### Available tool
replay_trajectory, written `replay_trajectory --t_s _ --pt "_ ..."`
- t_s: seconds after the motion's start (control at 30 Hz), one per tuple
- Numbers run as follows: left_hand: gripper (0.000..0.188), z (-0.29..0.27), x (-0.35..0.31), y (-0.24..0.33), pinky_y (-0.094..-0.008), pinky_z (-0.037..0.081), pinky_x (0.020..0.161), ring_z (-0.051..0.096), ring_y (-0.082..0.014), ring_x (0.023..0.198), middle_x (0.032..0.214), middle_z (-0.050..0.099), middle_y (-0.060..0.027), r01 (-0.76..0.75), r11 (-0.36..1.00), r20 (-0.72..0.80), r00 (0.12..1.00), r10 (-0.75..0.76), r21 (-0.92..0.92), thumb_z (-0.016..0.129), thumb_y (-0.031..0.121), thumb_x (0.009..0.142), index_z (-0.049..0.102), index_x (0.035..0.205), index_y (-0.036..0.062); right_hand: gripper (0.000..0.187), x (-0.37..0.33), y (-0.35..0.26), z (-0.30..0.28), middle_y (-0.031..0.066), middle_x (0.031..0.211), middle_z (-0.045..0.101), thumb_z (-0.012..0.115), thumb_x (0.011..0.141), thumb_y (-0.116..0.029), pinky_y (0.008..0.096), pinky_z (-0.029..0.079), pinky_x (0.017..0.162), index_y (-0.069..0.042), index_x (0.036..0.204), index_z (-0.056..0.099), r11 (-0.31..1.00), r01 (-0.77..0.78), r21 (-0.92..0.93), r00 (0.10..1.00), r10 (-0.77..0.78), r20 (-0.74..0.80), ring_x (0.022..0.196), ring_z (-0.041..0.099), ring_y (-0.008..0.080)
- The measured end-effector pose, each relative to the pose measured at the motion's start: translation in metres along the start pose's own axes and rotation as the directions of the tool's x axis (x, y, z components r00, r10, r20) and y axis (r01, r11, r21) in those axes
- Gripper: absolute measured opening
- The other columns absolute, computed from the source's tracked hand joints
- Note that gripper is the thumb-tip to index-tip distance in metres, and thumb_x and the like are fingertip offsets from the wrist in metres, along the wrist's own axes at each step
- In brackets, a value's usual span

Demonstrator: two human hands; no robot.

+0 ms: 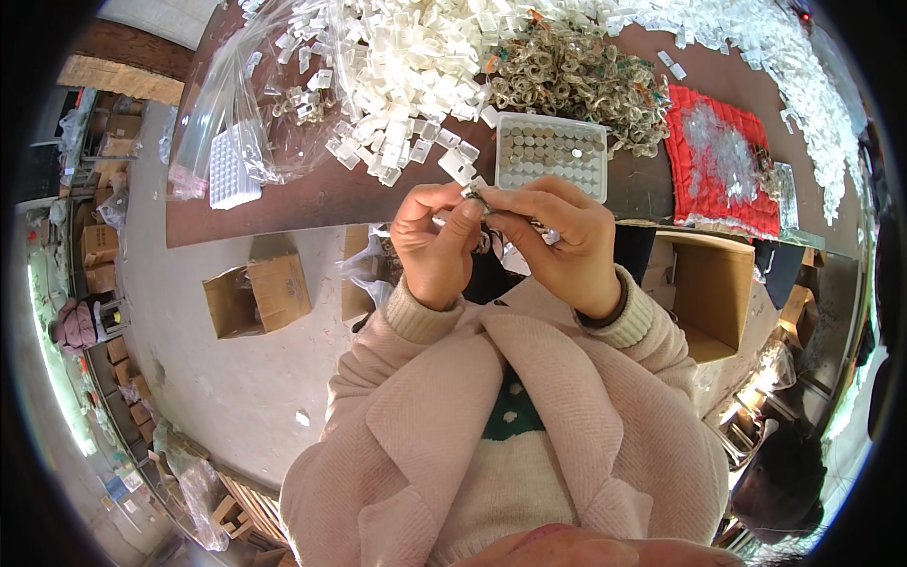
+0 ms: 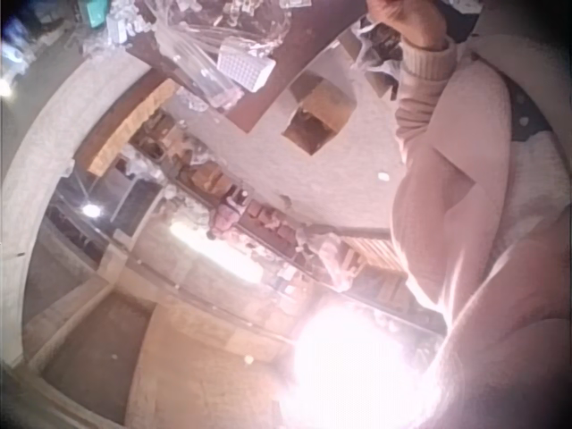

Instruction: The person repeatedly picks small white LED modules and metal contacts from a table, inserts the contacts into the modules, and tests them by pressing to light them. Finished units are placed into a white tray. The person continues this cycle throughout the clip.

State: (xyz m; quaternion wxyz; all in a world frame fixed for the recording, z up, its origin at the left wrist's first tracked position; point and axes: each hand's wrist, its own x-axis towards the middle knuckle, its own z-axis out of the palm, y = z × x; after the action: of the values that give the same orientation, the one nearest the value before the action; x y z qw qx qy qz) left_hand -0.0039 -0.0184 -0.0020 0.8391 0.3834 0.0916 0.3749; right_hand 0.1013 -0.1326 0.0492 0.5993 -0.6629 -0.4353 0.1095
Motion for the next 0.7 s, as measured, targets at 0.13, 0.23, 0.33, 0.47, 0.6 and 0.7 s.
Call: replay_trajectory --t_s 0.13,0.23,0.33,0.47,0.6,0.7 --pt "0.016 0.005 0.001 0.0 -0.0193 0.039 0.049 0.053 -0.0068 0.058 0.086 0.068 -0.006 0.075 0.995 -0.033 0.997 -0.077 -0.061 0.068 -0.004 0.092 0.064 0.106 0.003 0.029 0.001 0.004 0.005 0.0114 0.095 0.067 0.074 0.079 0.008 0.029 0.054 0.067 -0.002 0.106 0.073 0.975 0.192 -0.113 0.977 -0.2 -0.068 0.08 0.068 0.022" --pt "0.017 0.008 0.003 0.005 -0.0199 0.039 0.047 0.053 -0.0071 0.057 0.087 0.068 -0.0067 0.124 0.992 -0.046 0.991 -0.124 -0.006 0.067 -0.004 0.092 0.064 0.108 0.0021 0.03 0.002 0.01 0.005 0.0118 0.098 0.067 0.072 0.077 0.009 0.0313 0.055 0.067 -0.001 0.105 0.072 0.956 0.25 -0.155 0.962 -0.263 -0.067 0.081 0.068 0.0249" --pt "0.019 0.009 0.004 0.012 -0.0204 0.039 0.047 0.053 -0.007 0.056 0.086 0.068 -0.0068 0.155 0.98 -0.069 0.987 -0.147 0.125 0.065 -0.005 0.093 0.064 0.112 0.0001 0.031 0.002 0.014 0.004 0.0116 0.098 0.067 0.071 0.074 0.01 0.0335 0.055 0.068 -0.001 0.103 0.071 0.934 0.288 -0.214 0.951 -0.304 -0.048 0.082 0.068 0.027" --pt "0.023 0.014 0.003 0.019 -0.0208 0.041 0.047 0.052 -0.0066 0.056 0.084 0.068 -0.0061 0.135 0.948 -0.07 0.99 -0.12 0.287 0.061 -0.006 0.094 0.063 0.117 -0.0021 0.033 0.003 0.017 0.005 0.0111 0.098 0.067 0.071 0.07 0.009 0.0351 0.056 0.069 -0.002 0.102 0.071 0.91 0.318 -0.267 0.94 -0.34 -0.039 0.082 0.068 0.0283" --pt "0.023 0.013 0.004 0.019 -0.0214 0.041 0.047 0.052 -0.0068 0.055 0.083 0.067 -0.0063 0.098 0.921 -0.037 0.995 -0.091 0.378 0.06 -0.005 0.096 0.062 0.118 -0.0029 0.031 0.004 0.017 0.004 0.011 0.097 0.067 0.071 0.073 0.009 0.0334 0.055 0.067 -0.001 0.102 0.071 0.921 0.307 -0.241 0.944 -0.327 -0.047 0.081 0.068 0.0261" --pt "0.022 0.006 0.007 0.018 -0.0211 0.041 0.047 0.052 -0.0068 0.055 0.081 0.067 -0.0056 0.1 0.952 0.013 0.994 -0.108 0.289 0.063 -0.005 0.094 0.062 0.116 -0.0012 0.032 0.004 0.013 0.001 0.0109 0.096 0.067 0.072 0.076 0.009 0.0305 0.054 0.065 -0.001 0.106 0.072 0.943 0.27 -0.197 0.958 -0.284 -0.046 0.079 0.068 0.0235"
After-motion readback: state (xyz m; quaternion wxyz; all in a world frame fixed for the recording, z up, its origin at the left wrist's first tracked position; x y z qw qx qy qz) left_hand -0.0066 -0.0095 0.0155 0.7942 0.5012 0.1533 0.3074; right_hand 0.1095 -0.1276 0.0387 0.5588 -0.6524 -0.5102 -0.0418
